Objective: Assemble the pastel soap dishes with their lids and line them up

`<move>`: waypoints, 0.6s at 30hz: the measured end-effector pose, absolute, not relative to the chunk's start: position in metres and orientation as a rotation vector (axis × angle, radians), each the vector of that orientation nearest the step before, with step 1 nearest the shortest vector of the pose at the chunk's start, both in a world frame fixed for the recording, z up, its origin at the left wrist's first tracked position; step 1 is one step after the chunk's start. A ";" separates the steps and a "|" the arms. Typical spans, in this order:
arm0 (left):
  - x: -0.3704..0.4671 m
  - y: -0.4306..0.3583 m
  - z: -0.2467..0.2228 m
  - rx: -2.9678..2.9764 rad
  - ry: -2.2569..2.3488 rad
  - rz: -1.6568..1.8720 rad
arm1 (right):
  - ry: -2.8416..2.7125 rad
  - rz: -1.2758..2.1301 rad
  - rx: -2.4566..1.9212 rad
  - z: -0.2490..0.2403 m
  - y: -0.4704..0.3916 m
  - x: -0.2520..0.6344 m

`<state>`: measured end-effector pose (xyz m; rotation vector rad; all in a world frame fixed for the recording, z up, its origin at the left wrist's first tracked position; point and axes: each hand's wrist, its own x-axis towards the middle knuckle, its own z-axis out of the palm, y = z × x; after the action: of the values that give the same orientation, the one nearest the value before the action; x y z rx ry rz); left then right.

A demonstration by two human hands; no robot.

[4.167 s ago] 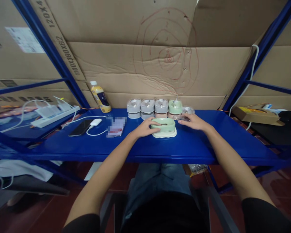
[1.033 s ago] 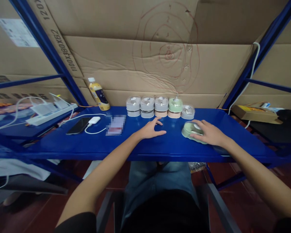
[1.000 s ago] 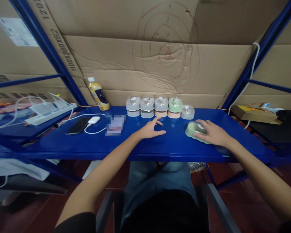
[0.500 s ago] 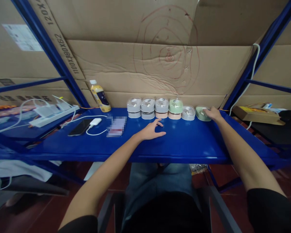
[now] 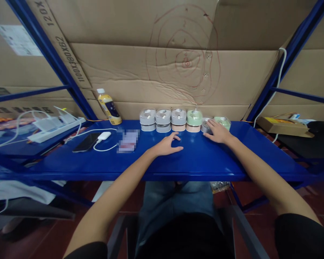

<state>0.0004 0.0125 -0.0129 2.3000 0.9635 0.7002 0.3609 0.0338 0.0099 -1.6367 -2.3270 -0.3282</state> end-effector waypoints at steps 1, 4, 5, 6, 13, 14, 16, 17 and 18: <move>0.000 0.012 -0.013 2.301 0.966 0.699 | -2.335 -0.334 -1.658 0.014 0.026 0.355; 0.000 0.013 -0.013 2.299 0.965 0.691 | -2.244 -0.363 -1.758 0.029 -0.004 0.342; 0.000 0.013 -0.013 2.301 0.961 0.693 | -2.159 -0.382 -1.823 0.034 -0.014 0.338; 0.000 0.014 -0.014 2.305 0.956 0.697 | -2.057 -0.399 -1.913 0.038 -0.023 0.334; 0.000 0.013 -0.014 2.243 0.884 0.747 | -2.173 -0.029 -2.037 0.037 -0.049 0.304; 0.000 0.012 -0.014 2.232 0.842 0.766 | -2.274 0.013 -1.870 0.035 -0.049 0.298; -0.001 0.013 -0.014 2.216 0.751 0.792 | -2.446 0.143 -1.459 0.032 -0.049 0.283; -0.001 0.013 -0.014 2.209 0.707 0.792 | -2.489 0.207 -1.264 0.031 -0.049 0.275; -0.002 0.013 -0.014 2.204 0.663 0.786 | -2.503 0.252 -1.104 0.031 -0.047 0.268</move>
<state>-0.0016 0.0131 -0.0141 2.2044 0.6631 0.7863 0.2682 -0.0475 0.0312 -1.1042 -2.5032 0.2518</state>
